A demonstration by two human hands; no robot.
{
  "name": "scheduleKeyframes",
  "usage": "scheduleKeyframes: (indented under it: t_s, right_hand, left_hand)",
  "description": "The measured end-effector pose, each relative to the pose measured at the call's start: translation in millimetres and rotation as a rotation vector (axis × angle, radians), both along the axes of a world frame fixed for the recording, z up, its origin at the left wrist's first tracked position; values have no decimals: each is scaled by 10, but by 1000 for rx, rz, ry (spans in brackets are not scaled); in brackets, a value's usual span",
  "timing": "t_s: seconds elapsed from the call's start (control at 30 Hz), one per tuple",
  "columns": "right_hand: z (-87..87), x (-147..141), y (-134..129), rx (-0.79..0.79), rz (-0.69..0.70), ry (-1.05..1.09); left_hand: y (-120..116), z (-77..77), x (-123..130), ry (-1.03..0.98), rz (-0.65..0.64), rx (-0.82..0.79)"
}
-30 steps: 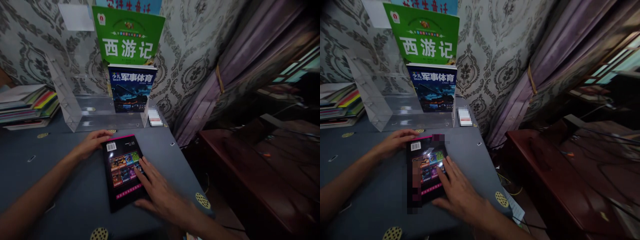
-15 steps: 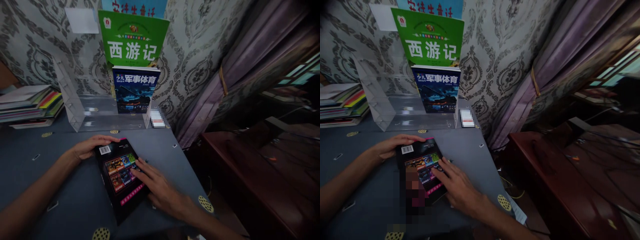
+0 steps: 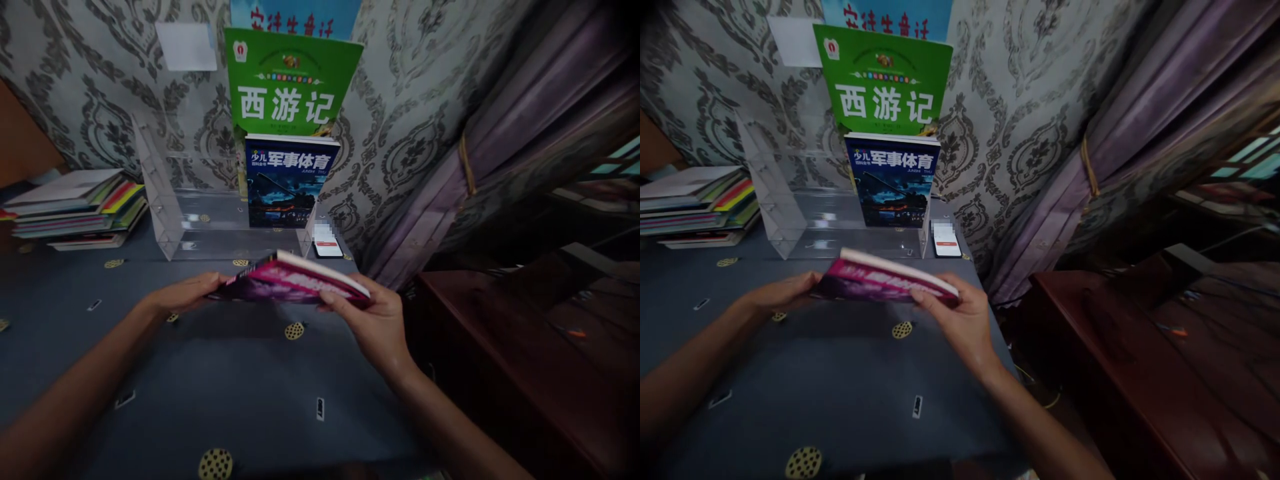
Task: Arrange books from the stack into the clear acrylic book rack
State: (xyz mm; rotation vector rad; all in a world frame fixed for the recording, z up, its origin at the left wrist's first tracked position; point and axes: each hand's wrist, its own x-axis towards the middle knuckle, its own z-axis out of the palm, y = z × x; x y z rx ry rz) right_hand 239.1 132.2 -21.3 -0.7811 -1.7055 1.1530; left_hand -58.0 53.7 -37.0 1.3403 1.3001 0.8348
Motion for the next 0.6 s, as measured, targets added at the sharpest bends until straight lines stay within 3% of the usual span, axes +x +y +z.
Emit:
scheduleKeyframes:
  t_s: [0.1, 0.23, 0.43, 0.6]
  right_hand:
    - [95, -127, 138, -65, -12, 150]
    - [87, -246, 393, -191, 108, 181]
    - [-348, -357, 672, -373, 185, 1]
    - [-667, -406, 741, -369, 181, -65]
  left_hand:
    - [-31, -28, 55, -94, 24, -57]
    - [-84, -32, 167, -248, -41, -144]
    - [-1, -148, 170, -341, -164, -275]
    - [145, -300, 176, -59, 46, -205]
